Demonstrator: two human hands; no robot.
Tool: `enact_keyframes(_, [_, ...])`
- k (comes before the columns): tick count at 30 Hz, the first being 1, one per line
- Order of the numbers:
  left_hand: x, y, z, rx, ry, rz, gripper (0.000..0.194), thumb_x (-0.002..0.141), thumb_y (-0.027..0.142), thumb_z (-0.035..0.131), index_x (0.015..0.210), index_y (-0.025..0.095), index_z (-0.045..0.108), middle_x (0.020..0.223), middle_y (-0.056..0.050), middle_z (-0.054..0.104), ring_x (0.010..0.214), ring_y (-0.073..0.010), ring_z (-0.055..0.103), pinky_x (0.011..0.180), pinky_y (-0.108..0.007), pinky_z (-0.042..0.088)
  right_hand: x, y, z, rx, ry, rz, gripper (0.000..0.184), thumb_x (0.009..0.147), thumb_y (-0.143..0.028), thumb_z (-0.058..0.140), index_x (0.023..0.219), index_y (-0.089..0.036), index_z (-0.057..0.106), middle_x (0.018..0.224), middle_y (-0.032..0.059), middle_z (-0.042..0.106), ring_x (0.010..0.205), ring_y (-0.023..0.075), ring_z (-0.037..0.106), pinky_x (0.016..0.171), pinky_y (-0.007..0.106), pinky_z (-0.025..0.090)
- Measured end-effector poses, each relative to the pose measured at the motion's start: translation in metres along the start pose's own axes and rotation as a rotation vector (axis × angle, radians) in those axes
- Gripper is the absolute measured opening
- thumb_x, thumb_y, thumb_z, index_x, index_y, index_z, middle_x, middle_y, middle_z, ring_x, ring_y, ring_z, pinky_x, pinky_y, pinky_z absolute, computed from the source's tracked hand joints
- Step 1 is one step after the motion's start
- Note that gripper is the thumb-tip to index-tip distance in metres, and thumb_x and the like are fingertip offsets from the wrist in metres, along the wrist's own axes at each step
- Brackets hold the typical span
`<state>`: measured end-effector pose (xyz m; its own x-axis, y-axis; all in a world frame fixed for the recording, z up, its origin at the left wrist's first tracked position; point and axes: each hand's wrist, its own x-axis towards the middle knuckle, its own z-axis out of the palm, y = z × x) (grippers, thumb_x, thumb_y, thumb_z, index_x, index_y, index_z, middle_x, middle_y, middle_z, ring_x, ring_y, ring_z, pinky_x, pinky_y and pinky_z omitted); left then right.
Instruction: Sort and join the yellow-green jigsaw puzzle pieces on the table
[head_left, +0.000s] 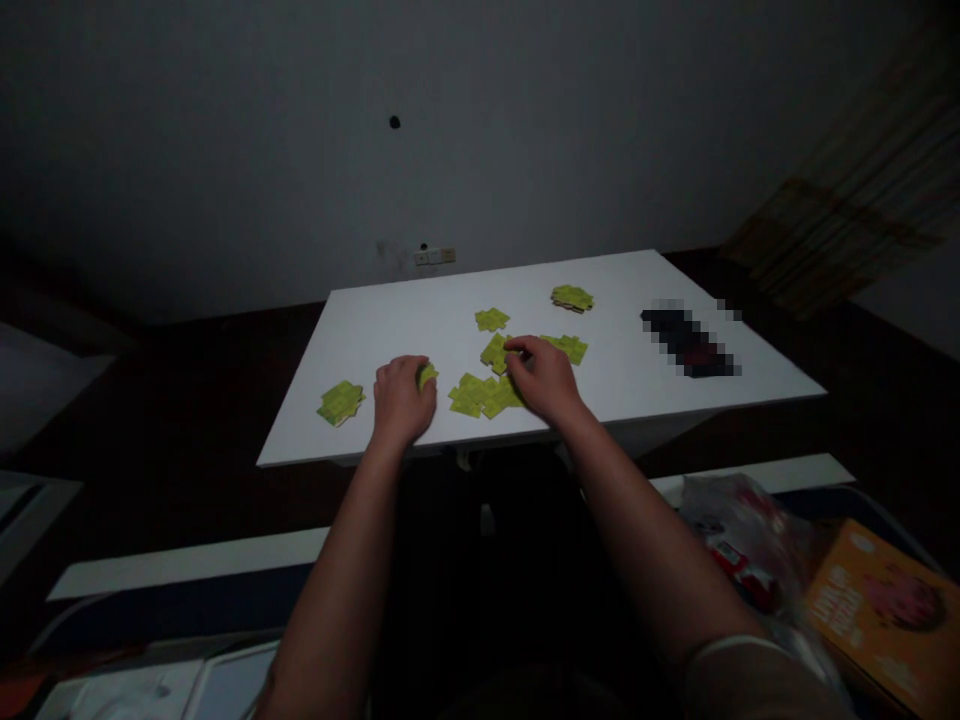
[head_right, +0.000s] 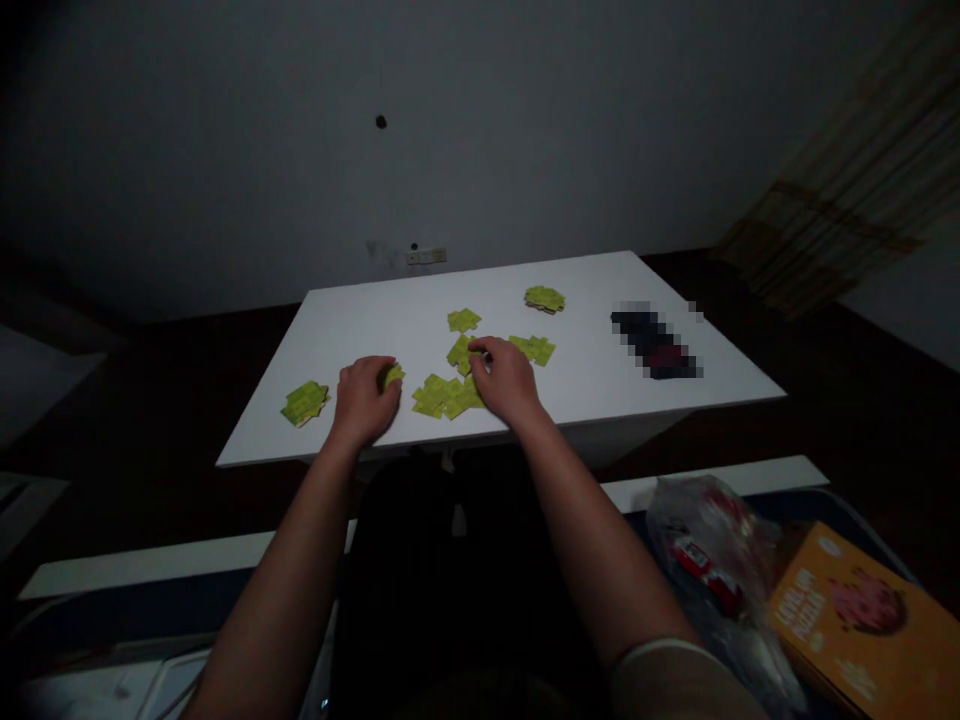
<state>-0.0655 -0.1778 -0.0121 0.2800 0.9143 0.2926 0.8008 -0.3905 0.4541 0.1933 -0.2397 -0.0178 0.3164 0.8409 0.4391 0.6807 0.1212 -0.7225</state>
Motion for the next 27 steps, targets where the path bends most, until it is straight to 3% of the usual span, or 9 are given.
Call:
enact_keyframes(5, [-0.001, -0.001, 0.002, 0.006, 0.066, -0.039, 0.036, 0.103, 0.022, 0.057, 0.135, 0.021, 0.074, 0.151, -0.017, 0.068, 0.143, -0.0422, 0.056, 0.120, -0.064, 0.050, 0.000, 0.001, -0.003, 0.077, 0.129, 0.055, 0.033, 0.098, -0.036, 0.064, 0.118, -0.019, 0.084, 0.113, 0.0133, 0.084, 0.092, 0.0269, 0.073, 0.094, 0.045, 0.058])
enact_keyframes(9, [-0.007, 0.003, -0.003, -0.026, 0.095, 0.063, 0.035, 0.104, 0.026, 0.059, 0.136, 0.020, 0.074, 0.154, -0.017, 0.066, 0.146, -0.0411, 0.054, 0.122, -0.063, 0.048, 0.001, 0.003, -0.002, 0.077, 0.075, 0.065, 0.037, 0.101, -0.039, 0.062, 0.121, -0.018, 0.085, 0.118, 0.0139, 0.085, 0.101, 0.0286, 0.076, 0.097, 0.046, 0.058])
enact_keyframes(13, [-0.018, 0.020, -0.001, -0.103, -0.015, 0.315, 0.038, 0.106, 0.037, 0.063, 0.140, 0.020, 0.071, 0.153, -0.017, 0.067, 0.143, -0.0373, 0.058, 0.124, -0.060, 0.046, 0.000, 0.001, 0.000, -0.014, -0.036, 0.035, 0.032, 0.103, -0.034, 0.063, 0.121, -0.020, 0.086, 0.122, 0.0126, 0.085, 0.112, 0.0295, 0.077, 0.106, 0.047, 0.057])
enact_keyframes(18, [-0.033, 0.057, 0.016, -0.046, -0.157, 0.420, 0.069, 0.097, 0.050, 0.080, 0.155, 0.019, 0.060, 0.160, -0.020, 0.062, 0.144, -0.0432, 0.057, 0.121, -0.062, 0.048, 0.000, -0.005, 0.000, -0.181, -0.159, -0.032, 0.033, 0.107, -0.028, 0.061, 0.130, -0.019, 0.083, 0.129, 0.0118, 0.084, 0.122, 0.0307, 0.073, 0.113, 0.048, 0.053])
enact_keyframes(23, [-0.032, 0.063, 0.023, -0.044, -0.223, 0.447, 0.042, 0.105, 0.037, 0.072, 0.143, 0.022, 0.066, 0.145, -0.015, 0.073, 0.133, -0.0374, 0.064, 0.113, -0.057, 0.052, 0.000, -0.011, -0.001, -0.307, -0.252, -0.034, 0.037, 0.108, -0.024, 0.059, 0.138, -0.019, 0.079, 0.136, 0.0112, 0.082, 0.126, 0.0315, 0.068, 0.113, 0.047, 0.049])
enact_keyframes(27, [-0.030, 0.054, 0.025, -0.090, -0.211, 0.449, 0.039, 0.106, 0.038, 0.070, 0.141, 0.023, 0.066, 0.141, -0.014, 0.074, 0.129, -0.0345, 0.066, 0.111, -0.053, 0.054, 0.000, -0.015, -0.001, -0.347, -0.277, -0.040, 0.038, 0.109, -0.023, 0.055, 0.137, -0.019, 0.079, 0.136, 0.0105, 0.081, 0.125, 0.0321, 0.067, 0.112, 0.047, 0.047])
